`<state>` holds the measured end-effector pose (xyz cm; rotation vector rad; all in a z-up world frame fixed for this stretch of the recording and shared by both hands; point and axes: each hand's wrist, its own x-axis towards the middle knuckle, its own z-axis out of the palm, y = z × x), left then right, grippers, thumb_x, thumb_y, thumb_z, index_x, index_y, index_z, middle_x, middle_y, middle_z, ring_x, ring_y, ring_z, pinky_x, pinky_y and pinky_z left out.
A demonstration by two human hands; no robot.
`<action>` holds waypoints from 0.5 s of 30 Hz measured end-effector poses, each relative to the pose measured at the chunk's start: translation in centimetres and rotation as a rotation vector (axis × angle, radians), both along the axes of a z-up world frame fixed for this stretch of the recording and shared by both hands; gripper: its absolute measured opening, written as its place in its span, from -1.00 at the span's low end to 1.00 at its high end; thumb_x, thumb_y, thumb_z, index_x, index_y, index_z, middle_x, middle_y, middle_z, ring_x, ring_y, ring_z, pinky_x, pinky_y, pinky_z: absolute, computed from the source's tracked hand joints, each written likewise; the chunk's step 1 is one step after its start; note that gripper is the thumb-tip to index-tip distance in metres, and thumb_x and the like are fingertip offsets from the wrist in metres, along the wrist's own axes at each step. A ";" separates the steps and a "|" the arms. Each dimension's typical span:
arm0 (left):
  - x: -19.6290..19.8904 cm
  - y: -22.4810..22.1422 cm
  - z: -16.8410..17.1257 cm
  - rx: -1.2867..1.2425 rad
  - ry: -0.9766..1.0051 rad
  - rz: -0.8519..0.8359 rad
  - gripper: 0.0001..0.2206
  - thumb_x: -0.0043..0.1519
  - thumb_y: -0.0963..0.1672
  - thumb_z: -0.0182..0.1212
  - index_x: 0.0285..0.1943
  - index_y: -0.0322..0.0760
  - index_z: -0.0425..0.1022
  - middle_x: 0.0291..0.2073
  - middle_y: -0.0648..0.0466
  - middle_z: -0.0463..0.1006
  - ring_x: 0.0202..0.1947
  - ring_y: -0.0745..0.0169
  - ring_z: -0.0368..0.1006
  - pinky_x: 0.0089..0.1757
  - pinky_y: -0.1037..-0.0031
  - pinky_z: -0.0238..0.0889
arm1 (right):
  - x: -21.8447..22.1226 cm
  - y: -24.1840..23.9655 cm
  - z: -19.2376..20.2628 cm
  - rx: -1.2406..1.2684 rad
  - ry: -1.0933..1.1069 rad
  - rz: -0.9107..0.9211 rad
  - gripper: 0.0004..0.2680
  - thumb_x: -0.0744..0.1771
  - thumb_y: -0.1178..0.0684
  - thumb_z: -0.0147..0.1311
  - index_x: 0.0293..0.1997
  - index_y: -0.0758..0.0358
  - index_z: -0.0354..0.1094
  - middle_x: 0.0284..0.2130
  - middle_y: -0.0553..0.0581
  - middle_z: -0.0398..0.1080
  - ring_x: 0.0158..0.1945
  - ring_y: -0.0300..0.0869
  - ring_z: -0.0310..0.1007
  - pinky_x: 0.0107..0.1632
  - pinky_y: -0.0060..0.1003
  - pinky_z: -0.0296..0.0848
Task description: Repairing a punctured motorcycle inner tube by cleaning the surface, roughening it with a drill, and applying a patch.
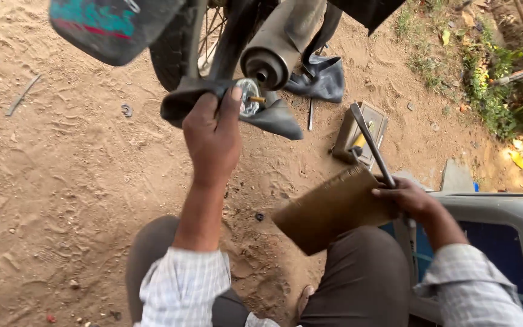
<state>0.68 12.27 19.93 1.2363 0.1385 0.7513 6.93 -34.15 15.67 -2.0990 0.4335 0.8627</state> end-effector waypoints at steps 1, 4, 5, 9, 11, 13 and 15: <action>0.6 0.7 0.1 0.127 0.042 0.035 -0.72 0.46 -0.03 0.22 -0.21 -0.31 0.53 -0.49 0.16 0.45 -0.44 0.47 0.23 -0.37 0.44 0.15 | -0.7 1.0 2.0 -0.161 0.025 0.077 -0.56 0.28 0.01 0.20 0.35 0.12 0.31 -0.03 0.15 0.55 -0.03 -0.07 0.52 -0.05 -0.11 0.51; 3.0 2.8 0.3 0.300 0.097 0.074 -0.67 0.45 -0.03 0.20 -0.32 -0.32 0.44 -0.56 0.14 0.44 -0.53 0.43 0.25 -0.44 0.42 0.17 | -0.1 -0.4 4.0 -0.268 0.048 0.217 -0.56 0.26 0.02 0.23 0.32 0.06 0.37 -0.02 0.18 0.59 -0.01 -0.04 0.53 0.04 -0.10 0.48; 3.5 3.4 0.3 0.346 0.138 0.084 -0.65 0.44 -0.02 0.20 -0.37 -0.32 0.41 -0.58 0.14 0.45 -0.57 0.42 0.29 -0.47 0.41 0.18 | 0.3 -1.6 4.0 -0.211 0.069 0.293 -0.57 0.24 0.03 0.28 0.27 0.08 0.42 -0.02 0.17 0.62 0.01 -0.08 0.53 0.10 -0.16 0.45; 5.1 4.7 0.0 0.389 0.223 0.128 -0.62 0.39 0.00 0.20 -0.44 -0.28 0.42 -0.63 0.11 0.47 -0.64 0.28 0.37 -0.52 0.35 0.22 | 0.5 -4.1 5.3 -0.479 0.108 0.415 -0.61 0.25 0.00 0.36 0.20 0.15 0.49 -0.04 0.17 0.65 0.03 -0.11 0.53 0.16 -0.17 0.40; 5.4 5.1 -1.1 0.516 0.095 0.281 -0.62 0.40 0.02 0.22 -0.38 -0.30 0.43 -0.56 -0.05 0.46 -0.54 -0.04 0.40 -0.43 0.16 0.23 | -0.3 -6.0 5.1 -0.435 0.201 0.351 -0.65 0.23 0.05 0.38 0.13 0.20 0.54 -0.06 0.20 0.67 0.00 -0.09 0.55 0.13 -0.17 0.47; 7.1 6.1 -1.2 0.527 0.183 0.236 -0.66 0.39 0.00 0.22 -0.36 -0.30 0.47 -0.61 -0.11 0.42 -0.59 -0.13 0.36 -0.46 0.07 0.17 | -1.6 -9.0 3.7 -0.431 0.215 0.379 -0.69 0.24 0.04 0.34 0.08 0.22 0.55 -0.08 0.20 0.66 -0.02 -0.09 0.57 0.10 -0.17 0.52; 7.8 6.4 -1.6 0.529 0.297 0.191 -0.70 0.38 -0.01 0.21 -0.33 -0.29 0.51 -0.65 -0.17 0.38 -0.63 -0.22 0.33 -0.49 -0.01 0.11 | -3.3 -11.5 2.0 -0.435 0.253 0.419 -0.72 0.25 0.02 0.31 0.03 0.23 0.56 -0.10 0.21 0.65 -0.04 -0.09 0.59 0.06 -0.17 0.57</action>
